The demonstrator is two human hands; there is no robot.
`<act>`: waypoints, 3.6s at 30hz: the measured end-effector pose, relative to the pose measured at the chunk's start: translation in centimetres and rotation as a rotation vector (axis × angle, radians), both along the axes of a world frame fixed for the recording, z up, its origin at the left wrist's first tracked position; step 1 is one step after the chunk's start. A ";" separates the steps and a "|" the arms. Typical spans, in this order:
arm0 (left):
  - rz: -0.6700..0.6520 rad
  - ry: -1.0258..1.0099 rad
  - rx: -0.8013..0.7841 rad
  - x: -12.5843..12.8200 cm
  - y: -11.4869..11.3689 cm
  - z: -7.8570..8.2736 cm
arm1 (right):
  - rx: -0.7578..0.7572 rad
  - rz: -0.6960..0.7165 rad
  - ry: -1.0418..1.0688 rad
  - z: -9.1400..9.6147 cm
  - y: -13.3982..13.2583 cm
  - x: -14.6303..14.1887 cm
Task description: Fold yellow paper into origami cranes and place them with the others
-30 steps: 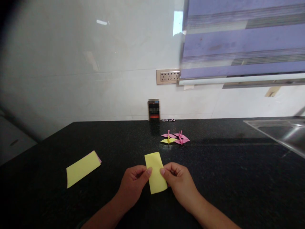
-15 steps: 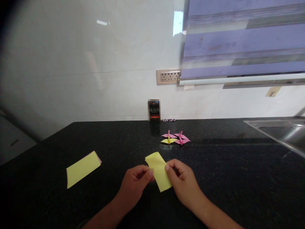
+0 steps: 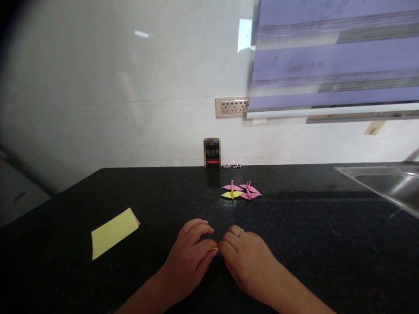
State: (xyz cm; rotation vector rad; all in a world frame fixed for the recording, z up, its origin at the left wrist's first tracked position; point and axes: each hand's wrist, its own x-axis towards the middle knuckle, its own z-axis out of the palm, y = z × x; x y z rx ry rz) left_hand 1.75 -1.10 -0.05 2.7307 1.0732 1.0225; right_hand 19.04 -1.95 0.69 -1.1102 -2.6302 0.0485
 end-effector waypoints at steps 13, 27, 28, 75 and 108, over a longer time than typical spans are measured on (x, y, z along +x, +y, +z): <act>-0.066 0.125 0.108 -0.5 0.5 0.1 | -0.054 0.007 -0.025 -0.2 0.1 -0.1; -0.008 0.132 0.005 -1.0 0.9 0.4 | 0.040 0.002 -0.012 0.0 0.6 0.5; -0.032 0.144 0.003 -0.9 0.8 0.1 | 0.033 0.023 -0.006 -0.1 0.4 0.3; 0.054 -0.990 -1.145 -1.0 1.4 0.0 | -0.774 -0.317 0.933 -2.0 0.5 -1.0; -0.127 -0.946 -1.364 0.1 0.8 0.0 | -0.589 -0.366 1.026 -1.4 0.6 -0.9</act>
